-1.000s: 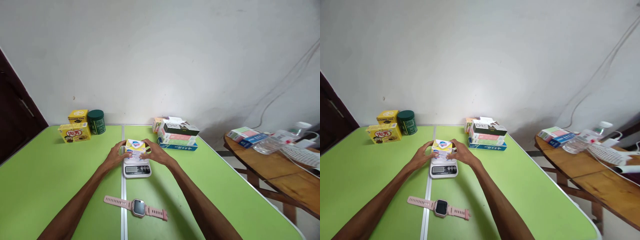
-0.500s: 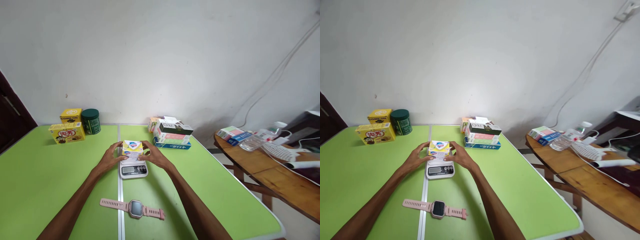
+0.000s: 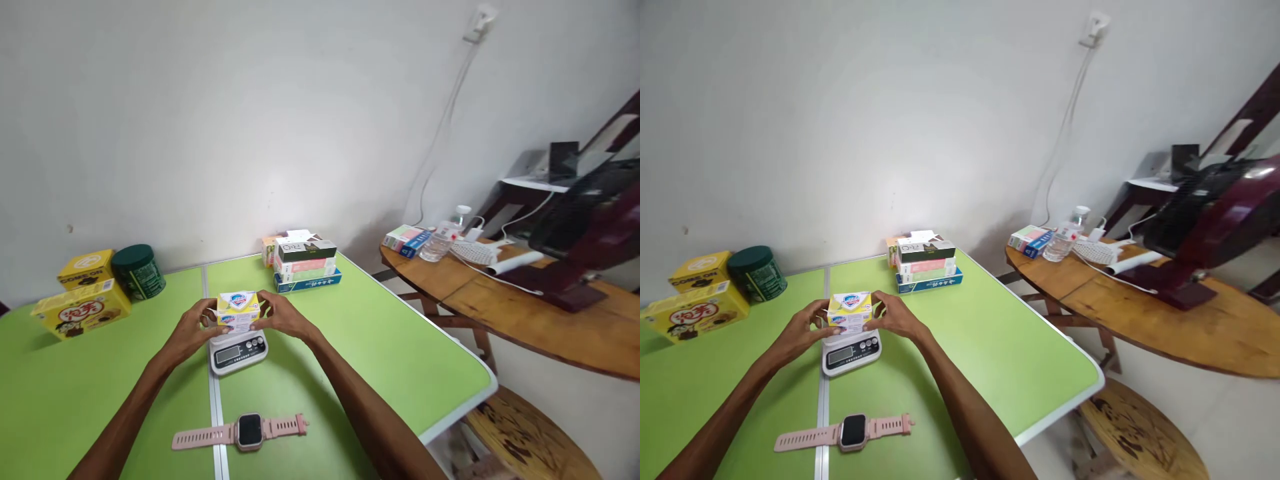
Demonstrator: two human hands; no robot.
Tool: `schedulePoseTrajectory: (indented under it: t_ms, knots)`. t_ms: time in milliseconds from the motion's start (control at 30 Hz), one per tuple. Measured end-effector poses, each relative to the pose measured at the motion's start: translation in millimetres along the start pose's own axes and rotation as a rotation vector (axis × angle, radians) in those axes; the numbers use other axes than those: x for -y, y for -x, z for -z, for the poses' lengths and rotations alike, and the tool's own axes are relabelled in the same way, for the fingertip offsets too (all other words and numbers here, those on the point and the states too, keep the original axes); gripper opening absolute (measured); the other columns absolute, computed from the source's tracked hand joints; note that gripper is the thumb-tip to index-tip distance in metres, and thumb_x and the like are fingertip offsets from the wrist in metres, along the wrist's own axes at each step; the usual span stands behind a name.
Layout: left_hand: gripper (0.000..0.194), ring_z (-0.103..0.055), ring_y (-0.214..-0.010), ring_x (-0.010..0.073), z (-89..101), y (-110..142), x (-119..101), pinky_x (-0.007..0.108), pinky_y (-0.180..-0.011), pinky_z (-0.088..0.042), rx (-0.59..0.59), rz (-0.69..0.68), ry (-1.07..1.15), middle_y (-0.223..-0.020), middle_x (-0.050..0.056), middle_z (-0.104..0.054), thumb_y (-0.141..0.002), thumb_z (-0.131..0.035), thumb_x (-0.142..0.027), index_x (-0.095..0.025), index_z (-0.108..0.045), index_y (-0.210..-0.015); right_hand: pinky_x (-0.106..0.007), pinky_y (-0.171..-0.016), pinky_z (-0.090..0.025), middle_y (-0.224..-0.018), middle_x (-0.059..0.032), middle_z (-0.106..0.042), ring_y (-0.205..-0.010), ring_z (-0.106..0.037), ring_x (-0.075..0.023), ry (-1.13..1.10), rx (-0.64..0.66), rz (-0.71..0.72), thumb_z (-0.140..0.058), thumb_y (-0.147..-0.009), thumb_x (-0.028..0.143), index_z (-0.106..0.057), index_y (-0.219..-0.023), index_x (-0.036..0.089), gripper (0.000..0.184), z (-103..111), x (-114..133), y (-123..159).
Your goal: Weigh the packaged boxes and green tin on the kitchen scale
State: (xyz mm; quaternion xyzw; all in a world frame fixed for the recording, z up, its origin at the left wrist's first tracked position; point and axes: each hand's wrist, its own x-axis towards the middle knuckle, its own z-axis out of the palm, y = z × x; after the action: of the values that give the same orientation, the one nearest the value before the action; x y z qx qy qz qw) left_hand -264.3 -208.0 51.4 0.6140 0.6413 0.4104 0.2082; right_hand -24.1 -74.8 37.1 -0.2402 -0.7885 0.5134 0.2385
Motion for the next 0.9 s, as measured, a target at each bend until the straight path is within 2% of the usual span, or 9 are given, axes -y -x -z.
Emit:
schedulePoseTrajectory:
  t_ms: [67,133,267,367,500,567,667,800,900]
  knots:
    - [0.057,-0.070,-0.085,0.0226,-15.7,-7,-17,0.035,-0.073,-0.058,0.028,-0.026,-0.008,-0.109,0.007,-0.076,-0.070,-0.085,-0.043,-0.022,-0.069,-0.121,-0.029,-0.071,-0.051,-0.111,-0.0040,-0.072,-0.084,-0.065,-0.0185,-0.046,-0.034,0.002,-0.093,-0.061,0.046,-0.065,-0.107,0.020,0.060,19,-1,17]
    - [0.057,-0.070,-0.086,0.0222,-43.5,-16,-36,0.035,-0.075,-0.058,0.051,-0.058,0.013,-0.110,0.007,-0.075,-0.071,-0.085,-0.042,-0.021,-0.068,-0.122,-0.030,-0.074,-0.053,-0.113,-0.0048,-0.072,-0.086,-0.066,-0.0190,-0.077,-0.066,-0.008,-0.092,-0.062,0.044,-0.067,-0.109,0.020,0.058,45,-5,39]
    - [0.056,-0.068,-0.089,0.0209,-124.5,-44,-63,0.036,-0.079,-0.057,0.087,-0.121,0.133,-0.116,0.010,-0.072,-0.075,-0.083,-0.038,-0.019,-0.066,-0.124,-0.034,-0.084,-0.054,-0.117,-0.0056,-0.073,-0.097,-0.067,-0.0223,-0.062,-0.125,-0.037,-0.087,-0.067,0.035,-0.070,-0.114,0.020,0.052,109,-20,85]
    - [0.053,-0.066,-0.086,0.0189,-188.0,-73,-71,0.036,-0.078,-0.057,0.112,-0.128,0.201,-0.115,0.010,-0.070,-0.073,-0.085,-0.035,-0.016,-0.066,-0.119,-0.036,-0.088,-0.053,-0.118,-0.0062,-0.074,-0.103,-0.067,-0.0244,-0.036,-0.183,-0.055,-0.083,-0.068,0.030,-0.071,-0.115,0.019,0.049,152,-39,108]
    - [0.054,-0.066,-0.084,0.0175,-251.7,-107,-71,0.035,-0.079,-0.056,0.086,-0.109,0.257,-0.114,0.009,-0.069,-0.067,-0.087,-0.023,-0.014,-0.066,-0.116,-0.036,-0.085,-0.054,-0.114,-0.0076,-0.076,-0.100,-0.068,-0.0252,-0.038,-0.282,-0.095,-0.079,-0.065,0.027,-0.071,-0.118,0.017,0.054,186,-72,118]
    - [0.053,-0.066,-0.083,0.0173,-271.5,-119,-68,0.035,-0.079,-0.057,0.079,-0.093,0.276,-0.113,0.009,-0.069,-0.067,-0.086,-0.020,-0.015,-0.066,-0.116,-0.034,-0.078,-0.055,-0.111,-0.0073,-0.077,-0.093,-0.069,-0.0238,-0.049,-0.335,-0.133,-0.077,-0.064,0.028,-0.070,-0.120,0.017,0.058,193,-88,117]
    - [0.050,-0.068,-0.086,0.0185,-288.6,-129,-64,0.036,-0.080,-0.059,0.044,-0.079,0.290,-0.115,0.009,-0.068,-0.070,-0.085,-0.021,-0.016,-0.065,-0.117,-0.033,-0.072,-0.055,-0.108,-0.0072,-0.078,-0.084,-0.069,-0.0218,-0.039,-0.435,-0.186,-0.074,-0.065,0.029,-0.070,-0.120,0.017,0.056,197,-105,113]
    - [0.055,-0.069,-0.100,0.0242,-299.9,-135,-68,0.040,-0.086,-0.061,-0.032,-0.060,0.276,-0.124,0.013,-0.065,-0.070,-0.085,-0.018,-0.018,-0.064,-0.121,-0.042,-0.086,-0.057,-0.112,-0.0094,-0.078,-0.093,-0.071,-0.0260,0.055,-0.594,-0.222,-0.073,-0.070,0.033,-0.069,-0.117,0.020,0.049,193,-116,107]
    - [0.061,-0.068,-0.107,0.0267,-305.3,-132,-73,0.043,-0.092,-0.060,-0.060,-0.010,0.314,-0.130,0.016,-0.062,-0.072,-0.083,-0.016,-0.018,-0.061,-0.128,-0.049,-0.095,-0.055,-0.129,-0.0179,-0.070,-0.105,-0.069,-0.0315,0.171,-0.784,-0.257,-0.071,-0.073,0.043,-0.064,-0.123,0.017,0.057,177,-119,110]
